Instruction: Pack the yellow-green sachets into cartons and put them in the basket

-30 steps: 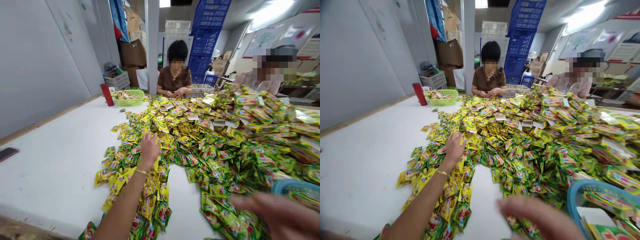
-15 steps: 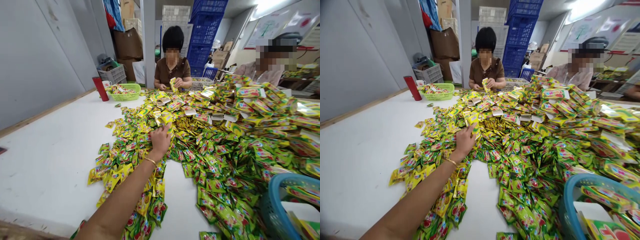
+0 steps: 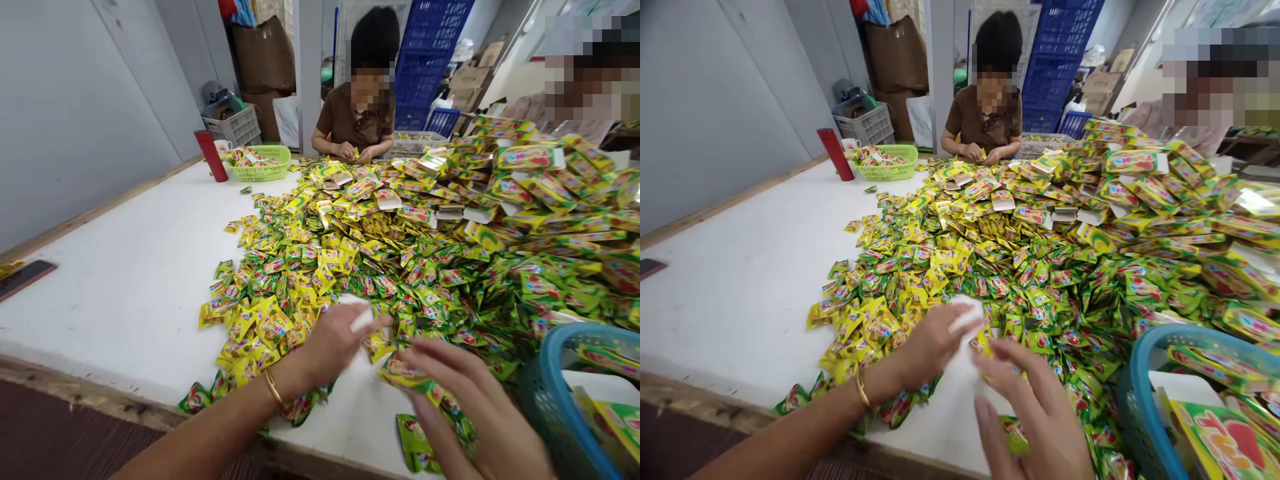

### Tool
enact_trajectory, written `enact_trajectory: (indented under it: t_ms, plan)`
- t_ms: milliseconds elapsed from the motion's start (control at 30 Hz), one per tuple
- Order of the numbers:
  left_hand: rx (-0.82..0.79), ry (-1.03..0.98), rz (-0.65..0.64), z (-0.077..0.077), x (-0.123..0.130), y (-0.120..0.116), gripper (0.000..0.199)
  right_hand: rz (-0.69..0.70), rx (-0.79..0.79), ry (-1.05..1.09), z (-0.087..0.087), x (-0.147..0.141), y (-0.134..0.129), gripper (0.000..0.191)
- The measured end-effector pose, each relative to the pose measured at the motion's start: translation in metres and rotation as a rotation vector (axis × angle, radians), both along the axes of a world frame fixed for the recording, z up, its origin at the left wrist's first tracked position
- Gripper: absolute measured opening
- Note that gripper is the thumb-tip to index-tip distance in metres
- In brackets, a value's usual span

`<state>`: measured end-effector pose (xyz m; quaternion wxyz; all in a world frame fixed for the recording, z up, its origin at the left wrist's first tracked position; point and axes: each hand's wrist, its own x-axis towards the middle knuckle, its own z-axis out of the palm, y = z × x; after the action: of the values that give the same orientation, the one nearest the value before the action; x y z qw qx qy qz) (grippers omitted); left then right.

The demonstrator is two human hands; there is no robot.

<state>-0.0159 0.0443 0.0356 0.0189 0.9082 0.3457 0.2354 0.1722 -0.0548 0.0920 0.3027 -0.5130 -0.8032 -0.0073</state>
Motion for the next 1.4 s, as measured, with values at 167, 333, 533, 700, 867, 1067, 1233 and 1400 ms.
enact_trajectory:
  t_ms: [167, 333, 533, 700, 867, 1067, 1233, 1400]
  plan:
    - [-0.143, 0.375, 0.330, 0.001, -0.027, 0.040, 0.021, -0.138, -0.130, -0.353, -0.082, 0.009, 0.040, 0.056]
    - [-0.199, 0.461, 0.353, 0.000, -0.029, 0.034, 0.013, -0.152, -0.199, -0.466, -0.101, 0.006, 0.022, 0.060]
    - [-0.209, 0.200, 0.312, 0.017, -0.020, 0.039, 0.006, -0.360, -0.133, -0.394, -0.110, -0.007, -0.017, 0.054]
    - [-0.552, -0.011, 0.229, 0.009, 0.043, 0.057, 0.005, -0.375, -0.112, -0.310, -0.119, -0.016, -0.022, 0.047]
    - [-0.597, -0.044, 0.240, -0.015, 0.095, 0.075, 0.012, -0.358, -0.078, -0.255, -0.115, -0.018, -0.022, 0.046]
    - [-0.654, -0.158, 0.302, -0.019, 0.069, 0.066, 0.007, -0.334, -0.030, -0.193, -0.111, -0.016, -0.020, 0.046]
    - [-0.847, -0.524, 0.398, -0.015, 0.018, 0.044, 0.045, -0.317, -0.033, -0.169, -0.112, -0.017, -0.003, 0.053]
    - [-1.004, -0.682, 0.427, -0.009, 0.000, 0.025, 0.037, -0.296, -0.029, -0.228, -0.114, -0.023, 0.013, 0.052]
